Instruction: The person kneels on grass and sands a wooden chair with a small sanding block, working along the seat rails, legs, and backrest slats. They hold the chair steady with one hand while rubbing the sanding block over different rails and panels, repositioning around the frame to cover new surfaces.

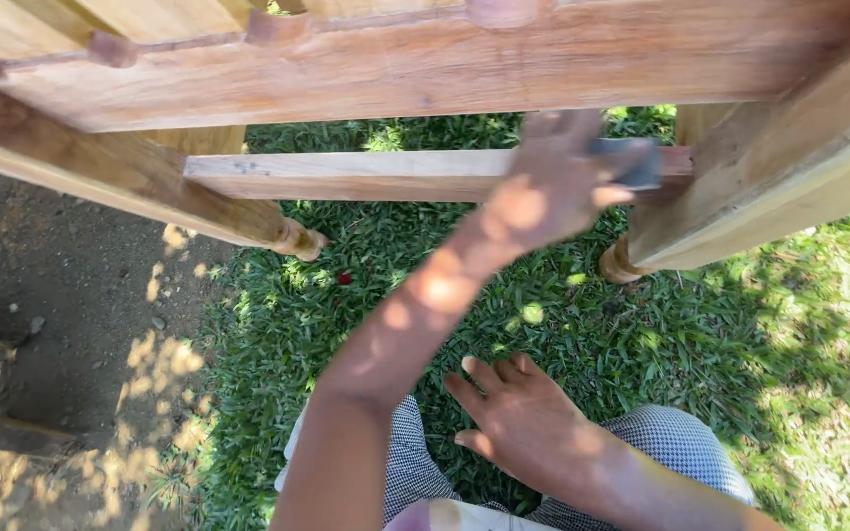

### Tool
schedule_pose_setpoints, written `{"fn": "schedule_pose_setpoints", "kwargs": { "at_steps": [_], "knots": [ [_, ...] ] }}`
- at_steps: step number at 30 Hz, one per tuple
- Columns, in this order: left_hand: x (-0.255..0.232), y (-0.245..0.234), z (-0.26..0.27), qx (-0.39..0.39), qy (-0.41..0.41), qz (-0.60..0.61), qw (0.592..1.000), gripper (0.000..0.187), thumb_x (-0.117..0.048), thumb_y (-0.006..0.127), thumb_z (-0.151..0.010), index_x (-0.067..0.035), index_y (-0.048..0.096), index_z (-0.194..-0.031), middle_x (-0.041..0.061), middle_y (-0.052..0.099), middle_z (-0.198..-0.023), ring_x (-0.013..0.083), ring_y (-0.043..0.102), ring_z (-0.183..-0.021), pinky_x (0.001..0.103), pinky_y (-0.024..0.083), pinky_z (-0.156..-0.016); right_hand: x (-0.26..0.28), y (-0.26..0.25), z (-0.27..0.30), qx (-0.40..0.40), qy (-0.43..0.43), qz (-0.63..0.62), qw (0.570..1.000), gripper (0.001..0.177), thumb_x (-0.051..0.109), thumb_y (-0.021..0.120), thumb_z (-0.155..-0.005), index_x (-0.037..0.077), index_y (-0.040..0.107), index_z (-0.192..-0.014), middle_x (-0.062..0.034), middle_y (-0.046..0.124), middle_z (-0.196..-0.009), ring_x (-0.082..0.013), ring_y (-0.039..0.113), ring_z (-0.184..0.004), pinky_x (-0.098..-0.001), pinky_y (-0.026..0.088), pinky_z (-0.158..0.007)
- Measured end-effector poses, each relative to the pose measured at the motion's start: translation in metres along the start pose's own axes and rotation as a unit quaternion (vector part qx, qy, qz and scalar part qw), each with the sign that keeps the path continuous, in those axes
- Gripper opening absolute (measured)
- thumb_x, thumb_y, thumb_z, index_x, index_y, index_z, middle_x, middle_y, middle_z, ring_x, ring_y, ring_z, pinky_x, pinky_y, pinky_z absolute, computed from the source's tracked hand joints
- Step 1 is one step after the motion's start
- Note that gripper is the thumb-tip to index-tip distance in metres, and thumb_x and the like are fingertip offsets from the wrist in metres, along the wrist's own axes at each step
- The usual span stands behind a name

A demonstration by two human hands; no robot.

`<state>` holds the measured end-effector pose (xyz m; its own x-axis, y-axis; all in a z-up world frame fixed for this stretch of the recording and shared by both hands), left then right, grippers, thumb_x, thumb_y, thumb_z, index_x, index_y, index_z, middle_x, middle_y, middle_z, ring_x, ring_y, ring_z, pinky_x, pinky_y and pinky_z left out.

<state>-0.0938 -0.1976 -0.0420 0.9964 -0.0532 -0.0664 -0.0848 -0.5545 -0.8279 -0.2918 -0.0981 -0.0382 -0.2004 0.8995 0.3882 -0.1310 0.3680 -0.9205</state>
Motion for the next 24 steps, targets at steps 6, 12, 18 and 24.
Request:
{"fn": "schedule_pose_setpoints", "kwargs": {
  "at_steps": [6,12,18,24],
  "knots": [
    [-0.011,-0.015,0.015,-0.087,-0.040,0.015,0.995,0.054,-0.031,0.078,-0.083,-0.021,0.064,-0.134,0.015,0.054,-0.127,0.0332,0.052,-0.119,0.050,0.047,-0.095,-0.008,-0.015,0.001,-0.011,-0.004,0.017,1.000,0.069,0.044,0.069,-0.087,0.004,0.053,-0.140,-0.0222,0.054,-0.142,-0.0393,0.060,-0.114,-0.0478,0.043,-0.095],
    [0.084,-0.109,0.129,-0.032,-0.223,-0.123,0.967,0.036,-0.032,0.076,-0.094,-0.030,0.072,-0.129,0.010,0.054,-0.110,0.0267,0.050,-0.099,0.044,0.047,-0.083,-0.006,-0.020,-0.002,0.060,0.022,0.009,0.998,0.067,0.045,0.060,-0.092,0.008,0.047,-0.146,-0.0178,0.050,-0.147,-0.0383,0.058,-0.116,-0.0493,0.041,-0.097],
    [0.191,-0.149,0.247,-0.164,-0.297,-0.292,0.894,0.022,-0.035,0.079,-0.094,-0.030,0.082,-0.115,0.002,0.052,-0.101,0.0227,0.051,-0.098,0.042,0.044,-0.084,-0.003,-0.019,-0.004,0.118,0.038,0.017,0.992,0.067,0.048,0.055,-0.095,0.011,0.043,-0.149,-0.0149,0.047,-0.149,-0.0370,0.056,-0.123,-0.0481,0.040,-0.101],
    [0.103,-0.100,0.180,-0.107,-0.259,-0.272,0.921,0.012,-0.021,0.073,-0.091,-0.032,0.078,-0.095,0.008,0.055,-0.108,0.0284,0.055,-0.109,0.045,0.050,-0.094,0.003,-0.017,-0.012,0.135,0.040,0.016,0.990,0.068,0.049,0.056,-0.094,0.012,0.043,-0.149,-0.0136,0.049,-0.146,-0.0354,0.058,-0.121,-0.0474,0.040,-0.101]
  ]
}}
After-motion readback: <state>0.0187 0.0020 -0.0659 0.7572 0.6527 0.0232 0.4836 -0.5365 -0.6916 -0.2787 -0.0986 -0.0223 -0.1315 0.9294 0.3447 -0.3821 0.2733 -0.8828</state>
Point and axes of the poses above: each hand's wrist, its own z-axis away from the middle knuckle, its own y-axis out of the palm, x = y × z, the point moved 1 cm from there along -z, towards the middle knuckle
